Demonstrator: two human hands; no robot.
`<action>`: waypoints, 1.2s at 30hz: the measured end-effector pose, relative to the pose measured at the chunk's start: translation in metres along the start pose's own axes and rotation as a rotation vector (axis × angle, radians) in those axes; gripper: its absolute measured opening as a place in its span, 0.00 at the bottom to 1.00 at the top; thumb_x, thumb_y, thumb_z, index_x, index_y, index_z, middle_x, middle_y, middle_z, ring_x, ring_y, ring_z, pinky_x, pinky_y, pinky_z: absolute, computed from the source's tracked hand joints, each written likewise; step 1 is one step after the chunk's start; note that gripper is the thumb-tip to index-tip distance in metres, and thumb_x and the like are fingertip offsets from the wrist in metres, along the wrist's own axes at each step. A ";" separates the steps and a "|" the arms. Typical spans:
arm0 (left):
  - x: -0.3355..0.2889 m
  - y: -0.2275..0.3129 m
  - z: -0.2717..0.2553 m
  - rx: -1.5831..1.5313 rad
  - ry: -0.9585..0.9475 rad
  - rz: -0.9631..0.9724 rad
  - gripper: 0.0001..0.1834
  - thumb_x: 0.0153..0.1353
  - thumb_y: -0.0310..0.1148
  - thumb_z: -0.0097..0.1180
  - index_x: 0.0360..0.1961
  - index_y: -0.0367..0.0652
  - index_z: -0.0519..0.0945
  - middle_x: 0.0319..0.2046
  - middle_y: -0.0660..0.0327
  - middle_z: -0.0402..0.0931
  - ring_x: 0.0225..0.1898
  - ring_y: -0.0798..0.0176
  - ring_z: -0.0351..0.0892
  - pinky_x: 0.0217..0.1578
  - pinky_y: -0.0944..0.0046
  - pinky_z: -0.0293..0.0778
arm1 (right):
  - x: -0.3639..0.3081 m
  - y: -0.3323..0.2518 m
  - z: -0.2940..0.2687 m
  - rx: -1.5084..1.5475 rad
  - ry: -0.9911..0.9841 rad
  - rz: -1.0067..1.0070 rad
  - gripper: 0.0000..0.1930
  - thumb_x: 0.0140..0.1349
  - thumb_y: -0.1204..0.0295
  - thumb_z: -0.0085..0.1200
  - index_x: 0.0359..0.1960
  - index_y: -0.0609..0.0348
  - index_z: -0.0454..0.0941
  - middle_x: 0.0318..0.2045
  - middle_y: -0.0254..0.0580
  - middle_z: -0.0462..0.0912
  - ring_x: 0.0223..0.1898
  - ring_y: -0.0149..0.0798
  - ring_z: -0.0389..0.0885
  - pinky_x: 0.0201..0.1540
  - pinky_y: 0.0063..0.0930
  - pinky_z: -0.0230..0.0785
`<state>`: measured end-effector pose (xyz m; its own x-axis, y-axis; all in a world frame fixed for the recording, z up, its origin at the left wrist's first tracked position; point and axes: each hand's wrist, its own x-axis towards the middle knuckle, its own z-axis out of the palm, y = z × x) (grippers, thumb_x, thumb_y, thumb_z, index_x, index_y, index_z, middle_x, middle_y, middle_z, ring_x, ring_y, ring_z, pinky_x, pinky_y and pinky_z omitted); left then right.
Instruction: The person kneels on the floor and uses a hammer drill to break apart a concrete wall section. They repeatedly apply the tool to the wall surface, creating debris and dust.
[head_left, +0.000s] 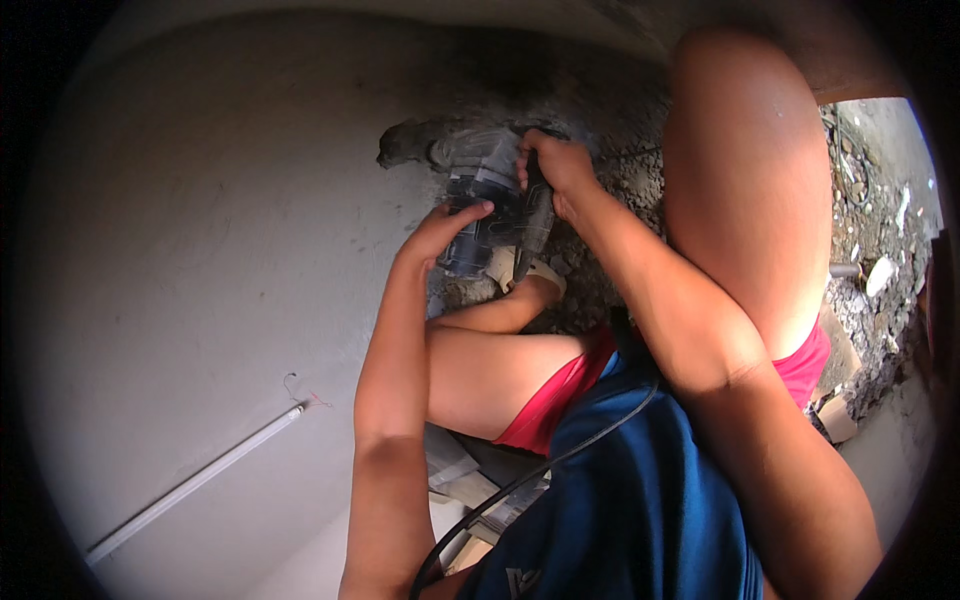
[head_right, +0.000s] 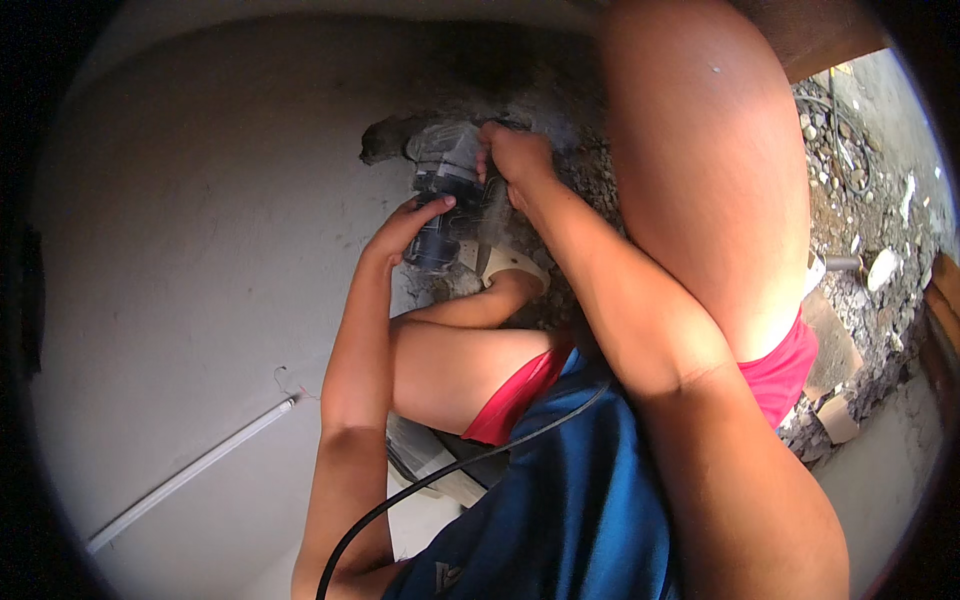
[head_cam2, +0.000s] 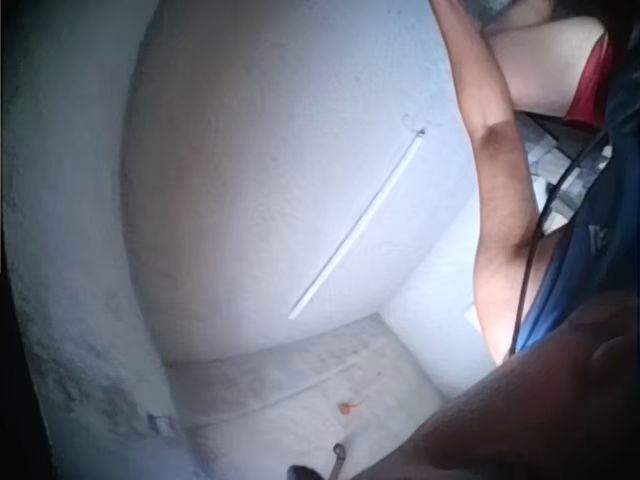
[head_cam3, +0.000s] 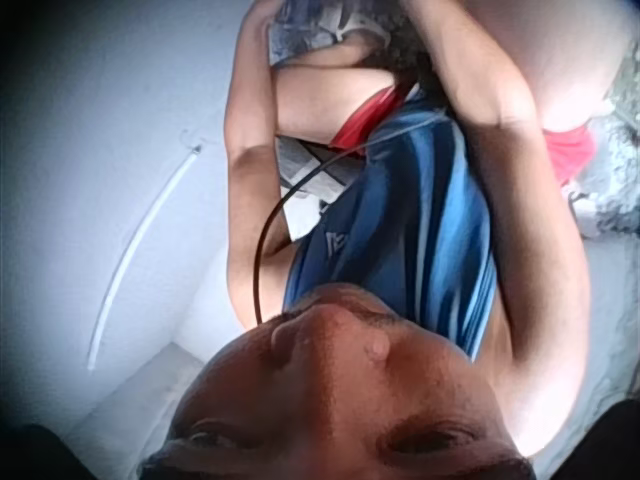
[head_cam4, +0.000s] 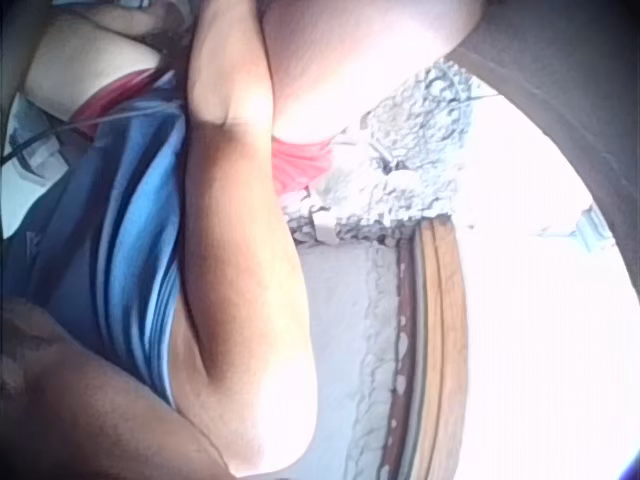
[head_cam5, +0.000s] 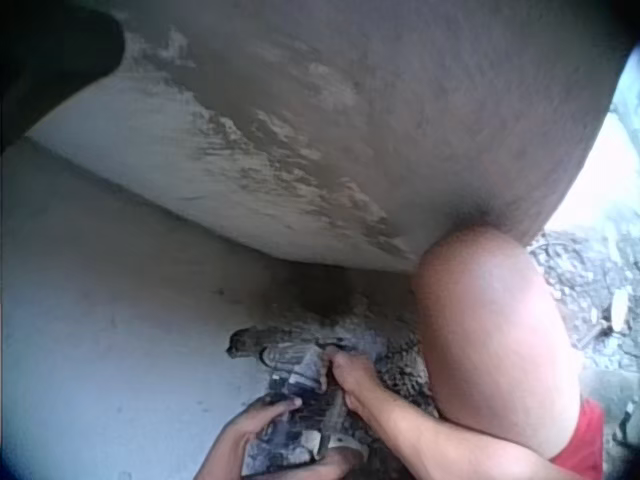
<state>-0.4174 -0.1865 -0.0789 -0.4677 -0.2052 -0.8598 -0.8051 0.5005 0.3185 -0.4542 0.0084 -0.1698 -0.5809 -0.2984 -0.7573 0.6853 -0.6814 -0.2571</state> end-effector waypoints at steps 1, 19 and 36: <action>-0.012 0.008 0.001 0.016 0.016 0.002 0.41 0.55 0.54 0.73 0.60 0.34 0.78 0.53 0.52 0.82 0.53 0.58 0.81 0.55 0.62 0.75 | -0.005 0.003 0.001 0.028 0.002 -0.004 0.08 0.59 0.74 0.57 0.29 0.69 0.79 0.23 0.48 0.80 0.20 0.41 0.77 0.23 0.35 0.71; -0.042 0.029 -0.007 0.136 -0.084 0.156 0.42 0.53 0.53 0.75 0.60 0.33 0.77 0.50 0.52 0.84 0.48 0.62 0.84 0.51 0.63 0.78 | -0.045 -0.002 -0.012 0.141 -0.037 0.037 0.07 0.64 0.70 0.54 0.32 0.61 0.76 0.25 0.39 0.78 0.21 0.34 0.77 0.24 0.28 0.74; 0.019 -0.004 -0.029 0.515 0.010 0.179 0.48 0.43 0.62 0.76 0.56 0.32 0.82 0.54 0.45 0.83 0.57 0.51 0.82 0.59 0.57 0.74 | 0.007 0.042 -0.034 0.256 -0.120 0.242 0.05 0.63 0.70 0.52 0.31 0.56 0.72 0.26 0.40 0.77 0.21 0.35 0.73 0.25 0.29 0.73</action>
<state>-0.4332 -0.2166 -0.0853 -0.5867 -0.0860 -0.8052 -0.4309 0.8751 0.2205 -0.4142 0.0003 -0.2062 -0.4730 -0.5372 -0.6983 0.6858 -0.7221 0.0911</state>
